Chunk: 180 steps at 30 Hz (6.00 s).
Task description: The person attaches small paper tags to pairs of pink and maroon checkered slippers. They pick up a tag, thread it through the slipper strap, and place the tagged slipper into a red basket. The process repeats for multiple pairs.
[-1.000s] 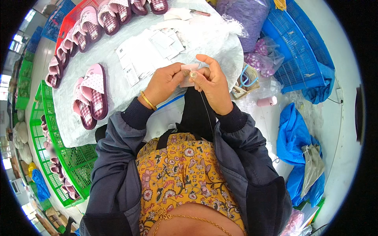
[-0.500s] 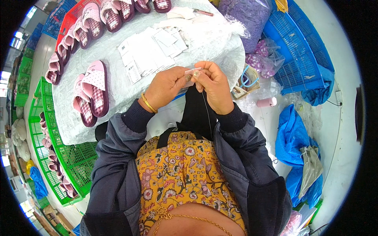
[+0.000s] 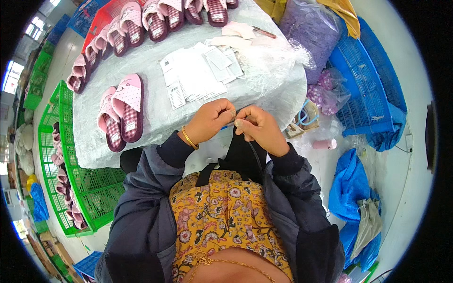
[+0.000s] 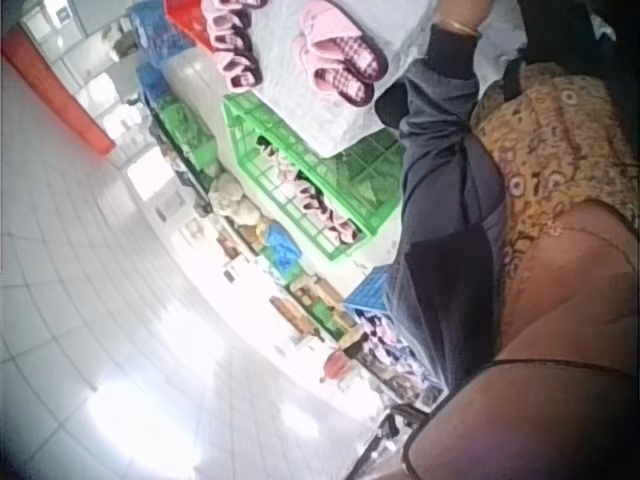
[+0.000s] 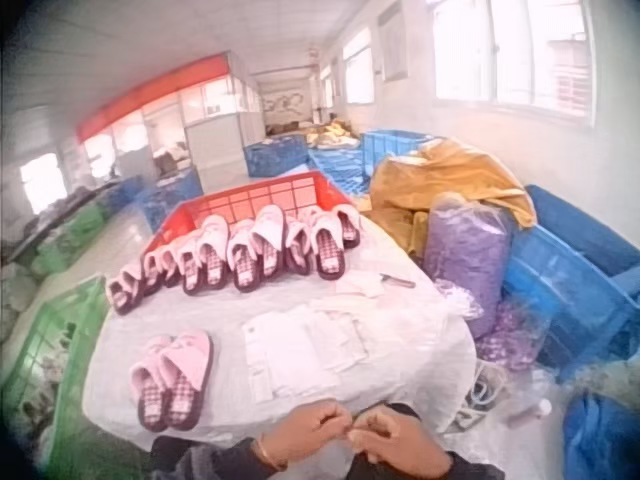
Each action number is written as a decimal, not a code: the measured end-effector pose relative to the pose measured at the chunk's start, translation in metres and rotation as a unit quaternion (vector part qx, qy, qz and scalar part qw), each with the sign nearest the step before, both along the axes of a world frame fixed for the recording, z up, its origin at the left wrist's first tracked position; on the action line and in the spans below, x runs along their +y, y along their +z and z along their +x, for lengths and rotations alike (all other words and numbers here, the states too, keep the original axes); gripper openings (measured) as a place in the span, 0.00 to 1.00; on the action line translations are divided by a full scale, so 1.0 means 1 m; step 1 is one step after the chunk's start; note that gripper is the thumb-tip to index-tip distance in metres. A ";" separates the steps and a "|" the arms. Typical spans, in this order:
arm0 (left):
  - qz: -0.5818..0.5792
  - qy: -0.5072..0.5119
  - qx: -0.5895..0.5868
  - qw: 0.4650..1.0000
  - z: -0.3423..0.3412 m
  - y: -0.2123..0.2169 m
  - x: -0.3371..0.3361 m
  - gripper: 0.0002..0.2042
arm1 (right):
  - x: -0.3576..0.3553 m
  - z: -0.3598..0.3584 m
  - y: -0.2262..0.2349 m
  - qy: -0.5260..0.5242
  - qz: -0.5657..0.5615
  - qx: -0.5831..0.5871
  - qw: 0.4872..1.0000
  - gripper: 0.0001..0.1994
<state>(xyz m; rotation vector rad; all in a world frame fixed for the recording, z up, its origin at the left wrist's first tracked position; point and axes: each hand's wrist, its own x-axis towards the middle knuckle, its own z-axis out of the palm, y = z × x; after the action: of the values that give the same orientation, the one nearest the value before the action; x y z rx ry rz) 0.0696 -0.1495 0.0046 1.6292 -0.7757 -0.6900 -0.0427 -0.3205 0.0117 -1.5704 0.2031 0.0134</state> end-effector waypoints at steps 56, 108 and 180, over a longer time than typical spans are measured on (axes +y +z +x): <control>0.054 0.301 -0.606 0.734 0.001 -0.008 0.116 0.12 | 0.079 0.055 -0.020 -0.003 0.081 -0.067 0.994 0.09; -0.040 0.221 0.049 0.973 -0.034 -0.002 0.095 0.07 | 0.079 0.029 -0.026 -0.054 -0.155 -0.248 0.955 0.07; 0.220 0.112 -0.190 0.950 0.217 -0.016 -0.035 0.15 | 0.026 0.014 -0.058 -0.029 0.034 -0.085 0.995 0.07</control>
<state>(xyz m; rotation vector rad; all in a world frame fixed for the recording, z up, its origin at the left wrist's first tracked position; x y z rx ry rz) 0.2864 -0.1849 -0.0110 2.2635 -0.7206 -0.4039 -0.0289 -0.2943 -0.0466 -1.4879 0.1128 -0.1568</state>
